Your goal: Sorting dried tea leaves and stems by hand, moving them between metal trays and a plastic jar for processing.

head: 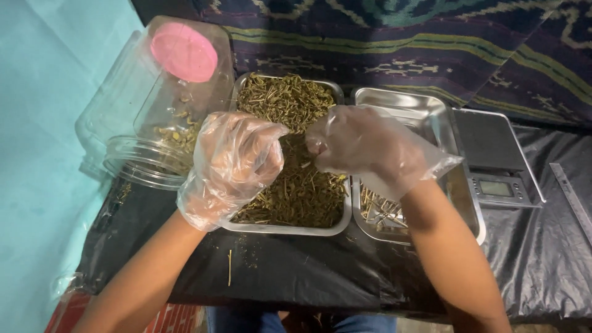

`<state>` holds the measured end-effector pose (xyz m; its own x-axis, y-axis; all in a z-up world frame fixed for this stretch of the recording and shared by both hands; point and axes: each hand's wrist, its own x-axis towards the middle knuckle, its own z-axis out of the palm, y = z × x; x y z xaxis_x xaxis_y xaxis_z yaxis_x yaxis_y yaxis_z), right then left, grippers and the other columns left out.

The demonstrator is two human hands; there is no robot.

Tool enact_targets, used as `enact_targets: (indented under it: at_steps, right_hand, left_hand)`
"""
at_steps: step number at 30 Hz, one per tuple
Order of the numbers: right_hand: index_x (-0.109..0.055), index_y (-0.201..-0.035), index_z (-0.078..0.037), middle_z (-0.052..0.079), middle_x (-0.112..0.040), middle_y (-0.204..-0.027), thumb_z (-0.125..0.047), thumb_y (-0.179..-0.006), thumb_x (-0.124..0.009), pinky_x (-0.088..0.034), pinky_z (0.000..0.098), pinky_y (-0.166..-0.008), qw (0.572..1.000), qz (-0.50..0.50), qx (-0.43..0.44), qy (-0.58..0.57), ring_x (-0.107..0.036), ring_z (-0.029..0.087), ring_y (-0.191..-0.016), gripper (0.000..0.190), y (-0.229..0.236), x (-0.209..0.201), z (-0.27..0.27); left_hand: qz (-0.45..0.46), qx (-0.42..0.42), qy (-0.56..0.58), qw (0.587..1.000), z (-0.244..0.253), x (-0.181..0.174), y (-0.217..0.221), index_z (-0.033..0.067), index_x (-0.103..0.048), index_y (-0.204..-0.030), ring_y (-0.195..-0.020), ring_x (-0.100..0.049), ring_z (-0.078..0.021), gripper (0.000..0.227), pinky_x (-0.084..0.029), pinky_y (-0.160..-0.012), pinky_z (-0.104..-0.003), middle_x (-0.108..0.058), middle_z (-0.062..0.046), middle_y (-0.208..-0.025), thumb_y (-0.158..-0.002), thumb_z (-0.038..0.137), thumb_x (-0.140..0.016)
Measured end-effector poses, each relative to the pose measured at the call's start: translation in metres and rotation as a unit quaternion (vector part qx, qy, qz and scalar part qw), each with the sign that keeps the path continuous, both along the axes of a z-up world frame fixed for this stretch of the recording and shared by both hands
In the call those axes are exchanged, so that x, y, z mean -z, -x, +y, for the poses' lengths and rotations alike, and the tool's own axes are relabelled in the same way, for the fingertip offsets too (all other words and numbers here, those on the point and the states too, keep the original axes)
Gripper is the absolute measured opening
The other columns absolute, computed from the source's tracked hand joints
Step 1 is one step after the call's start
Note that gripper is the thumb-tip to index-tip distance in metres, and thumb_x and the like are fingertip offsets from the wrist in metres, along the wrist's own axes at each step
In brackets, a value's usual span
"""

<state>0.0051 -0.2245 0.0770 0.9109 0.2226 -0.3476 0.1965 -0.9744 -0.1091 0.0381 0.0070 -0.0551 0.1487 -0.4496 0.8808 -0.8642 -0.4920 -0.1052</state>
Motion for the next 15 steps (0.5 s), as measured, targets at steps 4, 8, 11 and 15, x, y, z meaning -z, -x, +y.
enact_targets:
  at_steps: [4,8,11,15]
  right_hand:
    - [-0.072,-0.135,-0.004,0.021,-0.071,-0.138,-0.047,-0.118,-0.047,-0.069,0.0391,-0.1,0.91,-0.042,-0.22,-0.348,-0.075,0.03,-0.125,0.053,-0.005,0.039,-0.039]
    - [-0.065,-0.148,-0.011,0.008,-0.066,-0.128,-0.071,-0.134,-0.044,-0.062,0.0272,-0.094,0.644,-0.071,-0.387,-0.656,-0.066,0.017,-0.11,0.065,0.005,0.054,-0.053]
    - [-0.065,-0.159,-0.018,0.009,-0.052,-0.098,-0.07,-0.138,-0.028,-0.056,0.0414,-0.088,0.656,-0.146,-0.43,-0.603,-0.053,0.022,-0.087,0.067,0.006,0.045,-0.051]
    - [-0.02,-0.189,-0.02,0.008,-0.046,-0.148,-0.076,-0.13,-0.016,-0.053,0.045,-0.133,0.615,-0.071,-0.621,-0.481,-0.052,0.024,-0.131,0.082,-0.041,0.049,-0.065]
  left_hand:
    - [0.003,0.003,-0.005,1.0,0.003,-0.003,0.001,0.0204,-0.052,-0.164,-0.098,-0.064,-0.0167,0.062,-0.058,-0.09,-0.04,-0.067,0.008,-0.111,-0.106,0.001,-0.062]
    - [-0.051,-0.062,-0.005,0.997,-0.003,-0.007,0.004,0.0159,-0.064,-0.14,-0.098,-0.068,-0.0205,0.048,-0.061,-0.087,-0.04,-0.068,-0.001,-0.109,-0.095,0.0,-0.066]
    - [-0.049,-0.045,0.006,0.998,-0.004,-0.013,0.006,0.014,-0.065,-0.136,-0.097,-0.068,-0.0208,0.043,-0.061,-0.085,-0.041,-0.068,-0.002,-0.109,-0.096,-0.002,-0.065]
    - [0.073,0.053,0.009,0.996,0.004,-0.01,0.007,0.0198,-0.06,-0.157,-0.104,-0.069,-0.0163,0.04,-0.056,-0.098,-0.041,-0.071,0.007,-0.115,-0.118,0.016,-0.062]
